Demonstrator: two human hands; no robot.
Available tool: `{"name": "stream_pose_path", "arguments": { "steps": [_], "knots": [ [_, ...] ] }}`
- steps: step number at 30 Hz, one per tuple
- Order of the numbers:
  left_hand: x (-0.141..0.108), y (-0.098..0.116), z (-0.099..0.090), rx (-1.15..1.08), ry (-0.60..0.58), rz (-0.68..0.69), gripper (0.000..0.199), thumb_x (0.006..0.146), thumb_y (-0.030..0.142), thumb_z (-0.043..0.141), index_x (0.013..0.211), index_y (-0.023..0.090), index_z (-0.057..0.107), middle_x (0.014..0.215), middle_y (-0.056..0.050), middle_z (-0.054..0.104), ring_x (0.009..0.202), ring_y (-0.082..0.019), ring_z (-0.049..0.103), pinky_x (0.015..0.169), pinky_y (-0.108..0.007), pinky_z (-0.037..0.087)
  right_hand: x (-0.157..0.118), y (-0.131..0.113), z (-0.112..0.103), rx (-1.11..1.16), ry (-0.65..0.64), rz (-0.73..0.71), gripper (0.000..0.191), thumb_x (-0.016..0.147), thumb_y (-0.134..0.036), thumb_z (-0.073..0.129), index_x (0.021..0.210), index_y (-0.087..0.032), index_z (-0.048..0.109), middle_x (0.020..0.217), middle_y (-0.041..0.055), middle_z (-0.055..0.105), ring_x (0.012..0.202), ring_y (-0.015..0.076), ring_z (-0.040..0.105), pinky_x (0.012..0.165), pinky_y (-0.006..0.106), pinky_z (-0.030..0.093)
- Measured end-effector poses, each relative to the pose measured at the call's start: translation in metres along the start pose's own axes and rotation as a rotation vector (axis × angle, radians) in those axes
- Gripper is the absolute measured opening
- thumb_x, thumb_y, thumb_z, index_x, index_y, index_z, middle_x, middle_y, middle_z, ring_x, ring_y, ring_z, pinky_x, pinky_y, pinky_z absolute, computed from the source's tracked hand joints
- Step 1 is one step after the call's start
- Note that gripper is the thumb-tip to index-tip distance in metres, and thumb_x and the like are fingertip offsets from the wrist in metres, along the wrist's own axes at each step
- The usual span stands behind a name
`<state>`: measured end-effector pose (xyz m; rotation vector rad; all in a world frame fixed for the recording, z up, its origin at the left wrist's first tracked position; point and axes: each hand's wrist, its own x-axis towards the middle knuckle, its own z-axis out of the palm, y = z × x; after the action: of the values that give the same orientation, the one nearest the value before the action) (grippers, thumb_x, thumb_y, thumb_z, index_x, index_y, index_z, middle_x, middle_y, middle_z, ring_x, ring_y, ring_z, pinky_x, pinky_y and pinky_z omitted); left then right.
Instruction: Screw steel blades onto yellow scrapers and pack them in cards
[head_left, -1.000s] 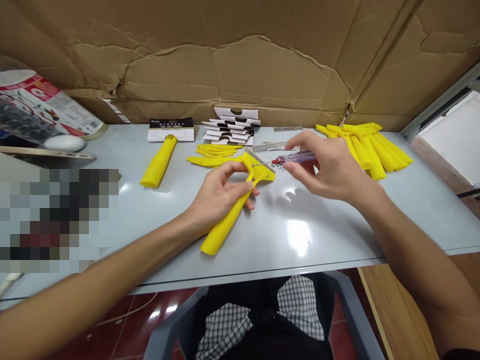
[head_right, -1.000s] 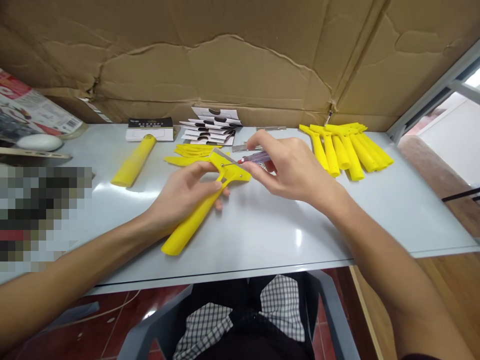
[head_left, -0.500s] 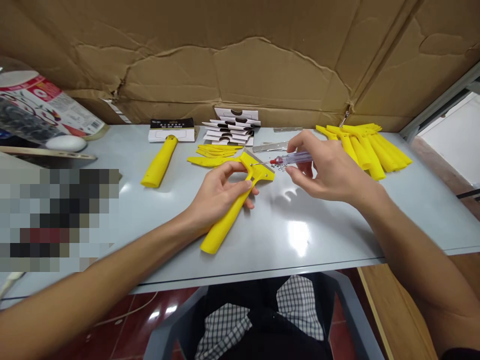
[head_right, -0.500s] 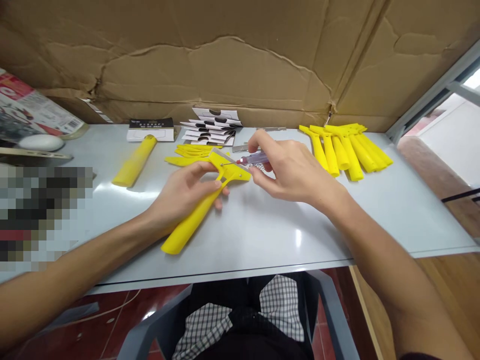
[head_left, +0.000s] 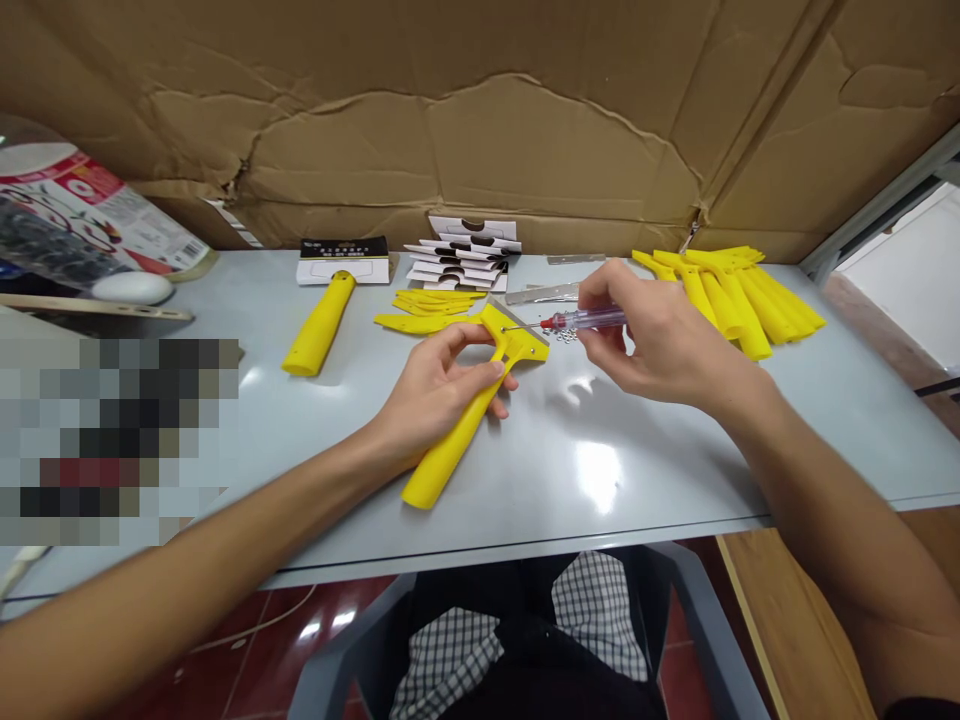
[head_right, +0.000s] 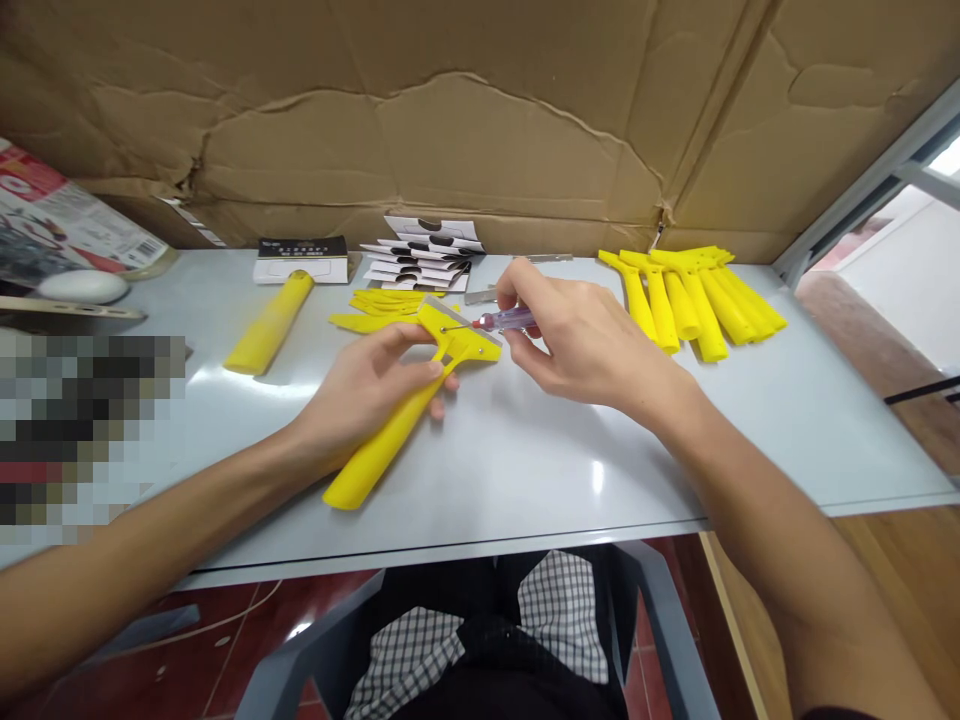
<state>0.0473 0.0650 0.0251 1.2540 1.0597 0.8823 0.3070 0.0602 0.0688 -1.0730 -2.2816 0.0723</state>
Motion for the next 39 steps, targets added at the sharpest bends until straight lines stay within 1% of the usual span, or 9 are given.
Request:
{"name": "stream_pose_path", "arguments": {
  "steps": [4,8,13,16,23,27,30,35,39],
  "knots": [
    [-0.0001,-0.0006,-0.0005,0.006,0.008,0.005,0.037,0.089,0.026,0.077,0.12,0.017,0.06,0.086,-0.003,0.079,0.056,-0.018,0.072,0.061,-0.035,0.061,0.0011,0.004,0.0012,-0.06,0.034,0.0,0.011,0.104,-0.033,0.064,0.108,-0.023,0.065,0.086,0.0035,0.073,0.071,0.0211,0.064,0.066,0.034,0.039],
    [-0.0008,-0.0005,-0.0002,0.022,0.004,0.011,0.036,0.089,0.026,0.077,0.12,0.017,0.06,0.087,-0.003,0.079,0.056,-0.018,0.072,0.061,-0.035,0.061,0.0027,0.0058,0.0016,-0.157,0.059,0.004,0.03,0.109,-0.048,0.06,0.094,-0.022,0.066,0.074,0.0025,0.069,0.064,0.0204,0.059,0.066,0.034,0.034],
    [-0.001,-0.0004,0.0004,0.017,0.003,0.009,0.036,0.089,0.027,0.077,0.118,0.018,0.059,0.087,-0.003,0.078,0.055,-0.017,0.072,0.06,-0.034,0.061,0.0009,-0.0003,-0.0002,-0.087,0.013,0.016,0.019,0.104,-0.038,0.064,0.113,-0.021,0.066,0.084,0.0028,0.072,0.067,0.0202,0.061,0.068,0.034,0.038],
    [-0.0011,-0.0002,0.0005,0.019,0.003,0.011,0.036,0.089,0.027,0.078,0.119,0.018,0.059,0.087,-0.003,0.078,0.056,-0.017,0.072,0.06,-0.035,0.061,0.0009,-0.0011,-0.0003,-0.04,0.013,-0.015,0.014,0.103,-0.03,0.062,0.113,-0.022,0.066,0.092,0.0042,0.076,0.073,0.0202,0.066,0.069,0.033,0.041],
    [-0.0011,0.0007,0.0006,0.029,-0.001,0.007,0.035,0.09,0.028,0.077,0.118,0.018,0.06,0.088,-0.003,0.078,0.057,-0.018,0.072,0.062,-0.035,0.061,0.0026,0.0006,0.0028,-0.144,0.064,0.017,0.018,0.106,-0.04,0.064,0.103,-0.023,0.069,0.068,-0.0008,0.066,0.06,0.0183,0.058,0.064,0.032,0.034],
    [-0.0015,0.0003,0.0002,0.028,0.001,0.0,0.034,0.09,0.029,0.077,0.117,0.02,0.059,0.087,-0.002,0.078,0.057,-0.018,0.072,0.063,-0.036,0.061,0.0004,-0.0035,0.0001,-0.053,0.009,0.024,0.023,0.102,-0.034,0.065,0.122,-0.023,0.066,0.079,0.0001,0.071,0.063,0.0191,0.059,0.065,0.033,0.038],
    [-0.002,0.0003,0.0,0.032,0.002,-0.001,0.034,0.09,0.029,0.077,0.118,0.02,0.059,0.088,-0.003,0.078,0.058,-0.018,0.072,0.063,-0.037,0.061,0.0007,-0.0022,-0.0008,-0.01,-0.008,0.018,0.017,0.102,-0.03,0.063,0.118,-0.024,0.066,0.089,0.0029,0.075,0.071,0.0207,0.065,0.068,0.034,0.041],
    [-0.0018,0.0012,0.0002,0.036,0.002,-0.001,0.034,0.09,0.028,0.076,0.118,0.019,0.059,0.087,-0.003,0.078,0.057,-0.019,0.072,0.063,-0.036,0.061,0.003,0.0021,0.0019,-0.109,0.038,0.041,0.018,0.106,-0.041,0.063,0.103,-0.024,0.068,0.072,0.0002,0.069,0.065,0.0208,0.061,0.065,0.033,0.036],
    [-0.0016,0.0014,0.0004,0.039,0.01,-0.003,0.035,0.089,0.029,0.078,0.117,0.019,0.06,0.089,-0.003,0.078,0.057,-0.018,0.072,0.062,-0.036,0.061,0.0013,-0.0019,0.0005,-0.089,0.013,0.047,0.02,0.104,-0.041,0.066,0.113,-0.024,0.067,0.068,-0.0023,0.064,0.06,0.019,0.056,0.065,0.033,0.035]
  ]
}}
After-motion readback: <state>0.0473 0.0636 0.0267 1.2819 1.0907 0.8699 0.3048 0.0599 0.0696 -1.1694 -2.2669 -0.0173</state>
